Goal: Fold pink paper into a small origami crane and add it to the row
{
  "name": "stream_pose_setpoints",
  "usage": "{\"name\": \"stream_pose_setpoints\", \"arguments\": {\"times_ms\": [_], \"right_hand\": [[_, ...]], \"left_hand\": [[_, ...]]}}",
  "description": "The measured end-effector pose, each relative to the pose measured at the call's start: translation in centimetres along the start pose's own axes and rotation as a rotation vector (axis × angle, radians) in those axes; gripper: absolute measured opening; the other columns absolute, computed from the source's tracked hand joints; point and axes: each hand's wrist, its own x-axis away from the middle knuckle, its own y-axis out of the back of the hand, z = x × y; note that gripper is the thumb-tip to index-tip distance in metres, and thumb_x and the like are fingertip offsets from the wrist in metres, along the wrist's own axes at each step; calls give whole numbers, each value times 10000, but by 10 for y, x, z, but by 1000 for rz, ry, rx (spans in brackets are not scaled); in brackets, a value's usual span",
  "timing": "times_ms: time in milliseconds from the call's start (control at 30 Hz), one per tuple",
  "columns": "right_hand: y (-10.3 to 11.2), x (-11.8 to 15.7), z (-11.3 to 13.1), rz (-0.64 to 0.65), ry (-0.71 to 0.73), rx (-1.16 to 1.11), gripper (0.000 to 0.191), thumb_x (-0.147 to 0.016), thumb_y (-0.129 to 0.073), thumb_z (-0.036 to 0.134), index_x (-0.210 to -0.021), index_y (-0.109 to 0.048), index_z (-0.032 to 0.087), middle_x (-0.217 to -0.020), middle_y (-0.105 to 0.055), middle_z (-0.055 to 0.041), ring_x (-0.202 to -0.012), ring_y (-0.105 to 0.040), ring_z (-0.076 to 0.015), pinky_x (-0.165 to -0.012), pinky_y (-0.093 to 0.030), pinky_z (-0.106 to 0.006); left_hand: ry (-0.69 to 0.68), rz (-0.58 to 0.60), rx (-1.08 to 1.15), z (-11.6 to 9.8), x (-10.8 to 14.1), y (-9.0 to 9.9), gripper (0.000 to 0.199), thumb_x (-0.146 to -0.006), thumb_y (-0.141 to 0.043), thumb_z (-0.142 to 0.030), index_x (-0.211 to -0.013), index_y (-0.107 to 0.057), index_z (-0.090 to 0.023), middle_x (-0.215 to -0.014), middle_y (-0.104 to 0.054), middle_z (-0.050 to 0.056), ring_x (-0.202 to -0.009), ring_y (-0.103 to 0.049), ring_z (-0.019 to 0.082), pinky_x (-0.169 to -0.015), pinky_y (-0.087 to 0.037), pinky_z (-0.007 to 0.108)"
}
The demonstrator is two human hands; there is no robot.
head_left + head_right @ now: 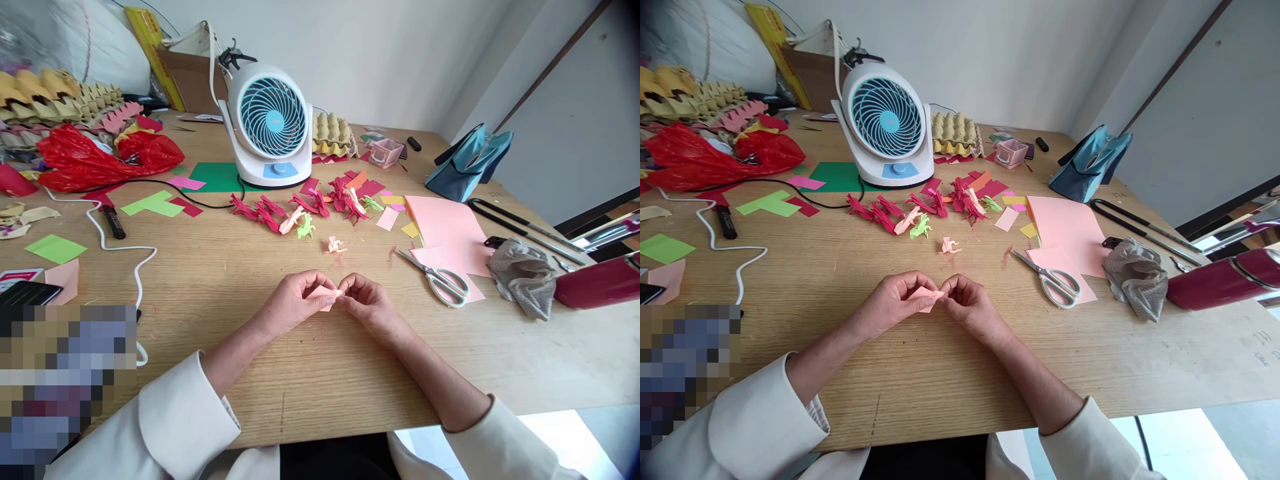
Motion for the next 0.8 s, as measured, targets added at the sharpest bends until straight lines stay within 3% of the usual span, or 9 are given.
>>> {"name": "stream_pose_setpoints", "arguments": {"times_ms": [533, 800], "right_hand": [[-1, 0, -1, -43, 20, 99, 319, -743, -773, 416, -786, -548, 194, -701, -607, 11, -604, -503, -112, -560, -367, -248], [-2, 1, -2, -76, 3, 158, 296, -743, -769, 409, -785, -578, 187, -694, -615, 13, -601, -506, -112, -558, -365, -246]], "left_hand": [[8, 26, 59, 7, -1, 0, 268, -786, -705, -353, -956, -725, -147, -822, -704, 28, -742, -625, 139, -683, -474, 231], [15, 10, 109, 4, -1, -4, 251, -769, -722, -357, -902, -700, -145, -724, -647, -4, -660, -575, 110, -650, -475, 232]]}}
